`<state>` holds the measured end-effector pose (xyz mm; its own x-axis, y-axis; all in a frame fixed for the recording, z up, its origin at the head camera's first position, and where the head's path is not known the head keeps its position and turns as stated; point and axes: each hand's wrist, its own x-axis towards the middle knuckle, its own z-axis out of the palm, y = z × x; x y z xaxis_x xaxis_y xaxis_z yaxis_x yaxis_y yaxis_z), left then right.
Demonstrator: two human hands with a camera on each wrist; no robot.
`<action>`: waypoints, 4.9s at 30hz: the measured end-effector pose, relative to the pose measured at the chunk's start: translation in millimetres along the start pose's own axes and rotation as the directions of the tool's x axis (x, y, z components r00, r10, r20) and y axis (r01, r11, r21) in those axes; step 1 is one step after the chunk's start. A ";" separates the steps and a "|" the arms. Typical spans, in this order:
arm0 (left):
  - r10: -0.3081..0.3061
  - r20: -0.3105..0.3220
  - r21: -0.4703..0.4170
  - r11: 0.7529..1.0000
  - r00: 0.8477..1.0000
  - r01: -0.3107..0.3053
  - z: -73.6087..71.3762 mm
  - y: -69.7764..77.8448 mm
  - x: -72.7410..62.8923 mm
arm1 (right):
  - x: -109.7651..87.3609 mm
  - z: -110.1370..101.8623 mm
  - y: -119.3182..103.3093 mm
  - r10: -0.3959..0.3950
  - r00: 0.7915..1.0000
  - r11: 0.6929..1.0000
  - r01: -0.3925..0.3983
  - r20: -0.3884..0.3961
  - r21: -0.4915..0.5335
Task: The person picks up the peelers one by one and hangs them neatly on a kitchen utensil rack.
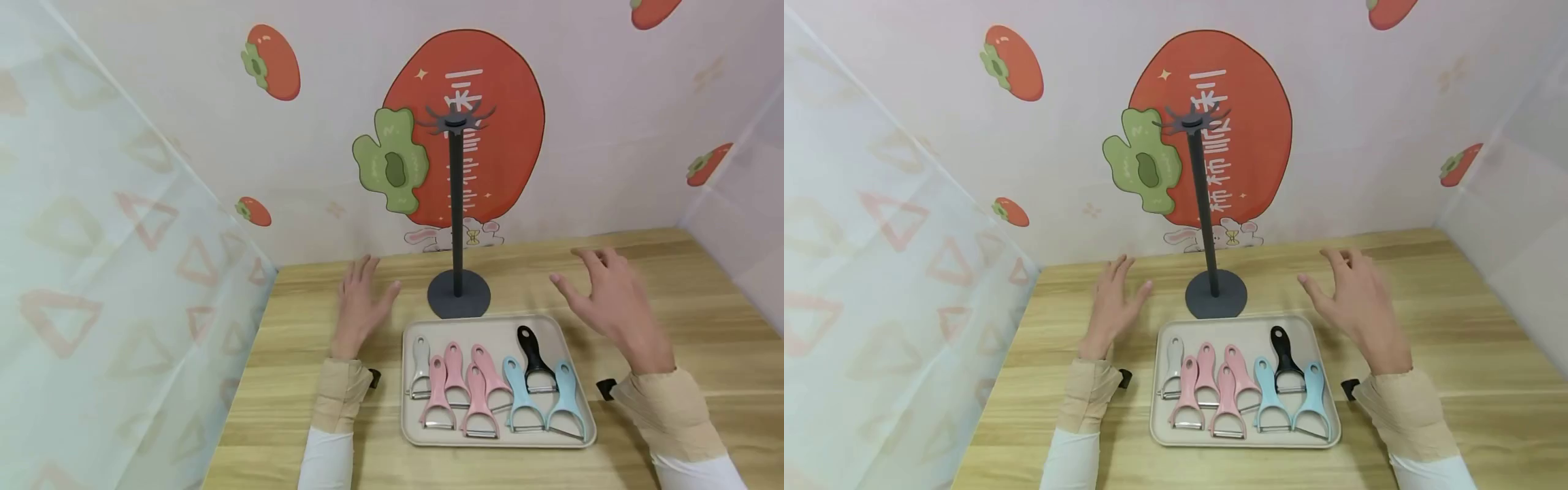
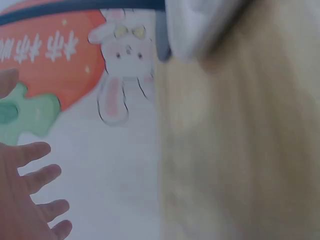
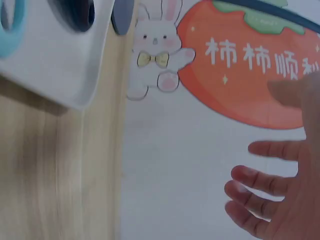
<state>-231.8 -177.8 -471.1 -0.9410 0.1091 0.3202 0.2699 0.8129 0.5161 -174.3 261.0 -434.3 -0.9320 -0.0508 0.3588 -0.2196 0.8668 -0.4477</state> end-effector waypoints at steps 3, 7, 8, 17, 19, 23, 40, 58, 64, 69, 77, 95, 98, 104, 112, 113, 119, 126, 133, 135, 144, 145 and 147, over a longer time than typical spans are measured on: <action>0.078 -0.037 -0.084 0.993 0.996 -0.081 -0.7 13.9 13.1 | -8.0 -4.6 -7.2 -0.003 1.000 1.000 0.003 -0.016 0.018; 0.176 -0.071 -0.219 0.958 0.982 -0.188 -0.6 35.5 32.4 | -17.4 -10.2 -16.2 -0.056 0.998 0.998 0.057 -0.015 0.023; 0.189 -0.067 -0.256 0.946 0.980 -0.200 -0.3 41.6 36.2 | -19.8 -11.5 -18.3 -0.070 0.998 0.997 0.070 0.000 0.030; 0.208 0.064 -0.525 0.839 0.976 -0.144 9.3 99.1 58.6 | -46.8 -13.1 -28.4 -0.067 0.966 0.995 0.046 0.249 0.087; 0.208 0.087 -0.540 0.831 0.974 -0.129 14.9 107.9 61.9 | -53.7 -8.2 -26.3 -0.062 0.960 0.995 0.037 0.273 0.096; 0.212 0.103 -0.573 0.811 0.972 -0.116 25.8 119.0 65.4 | -70.0 5.0 -20.6 -0.063 0.956 0.992 0.029 0.287 0.122; 0.137 0.071 -0.797 0.603 0.988 -0.027 51.0 142.2 71.3 | -120.7 31.1 -26.5 0.080 0.953 0.996 -0.086 0.293 0.008; 0.166 0.140 -0.849 0.528 0.976 0.032 70.5 131.3 92.4 | -124.5 34.2 -45.2 0.248 0.916 0.969 -0.233 0.316 -0.086; 0.167 0.142 -0.847 0.530 0.976 0.033 72.7 129.9 91.6 | -122.4 30.2 -42.8 0.270 0.899 0.962 -0.266 0.346 -0.060; 0.188 0.117 -0.851 0.525 0.975 0.002 77.5 130.2 92.0 | -120.4 18.9 -38.2 0.263 0.906 0.960 -0.279 0.332 -0.001; 0.200 0.085 -0.857 0.515 0.976 -0.031 80.9 132.1 92.4 | -105.4 -1.2 -39.6 0.179 0.948 0.961 -0.227 0.264 0.161; 0.211 0.058 -0.843 0.535 0.976 -0.066 83.8 125.2 88.6 | -43.0 -41.4 -78.8 -0.054 0.994 0.886 0.094 -0.099 0.454; 0.228 0.046 -0.851 0.519 0.972 -0.082 86.1 125.3 89.9 | -30.2 -47.4 -84.7 -0.088 0.976 0.867 0.173 -0.199 0.466; 0.244 0.027 -0.851 0.515 0.969 -0.105 86.4 125.8 91.8 | -3.2 -55.8 -100.9 -0.151 0.940 0.852 0.280 -0.305 0.442; 0.231 0.026 -0.850 0.518 0.973 -0.101 85.1 127.1 92.9 | 23.8 -58.8 -120.4 -0.210 0.892 0.821 0.383 -0.399 0.424; 0.230 0.024 -0.848 0.520 0.973 -0.102 85.3 127.1 93.0 | 26.6 -59.2 -122.5 -0.210 0.887 0.816 0.391 -0.411 0.426; 0.223 0.023 -0.831 0.547 0.975 -0.106 86.7 127.1 91.7 | 39.4 -60.9 -133.7 -0.207 0.864 0.786 0.427 -0.459 0.448; 0.225 0.008 -0.823 0.555 0.974 -0.121 86.5 128.8 91.2 | 53.3 -63.5 -149.0 -0.195 0.853 0.759 0.444 -0.484 0.476; 0.200 0.051 -0.819 0.569 0.979 -0.073 85.9 127.6 86.7 | 57.7 -62.9 -158.6 -0.186 0.844 0.745 0.454 -0.503 0.488; 0.196 0.054 -0.819 0.569 0.979 -0.069 86.1 127.0 85.4 | 59.2 -63.1 -160.5 -0.187 0.842 0.750 0.455 -0.506 0.480; 0.200 0.036 -0.831 0.550 0.979 -0.082 86.1 124.8 85.4 | 73.4 -63.9 -170.3 -0.190 0.826 0.747 0.472 -0.530 0.468; 0.200 0.038 -0.833 0.547 0.979 -0.079 86.3 124.9 85.8 | 75.3 -63.7 -171.1 -0.192 0.824 0.747 0.475 -0.533 0.466; 0.203 0.042 -0.837 0.542 0.978 -0.077 86.0 125.2 85.9 | 79.2 -63.1 -172.1 -0.204 0.821 0.753 0.480 -0.533 0.451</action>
<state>-296.3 -17.5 -447.3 -0.8745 0.2953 0.3847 0.3891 -0.0463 0.9200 -192.1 139.1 -277.1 -0.5670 0.0457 0.8225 -0.7422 0.4048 -0.5341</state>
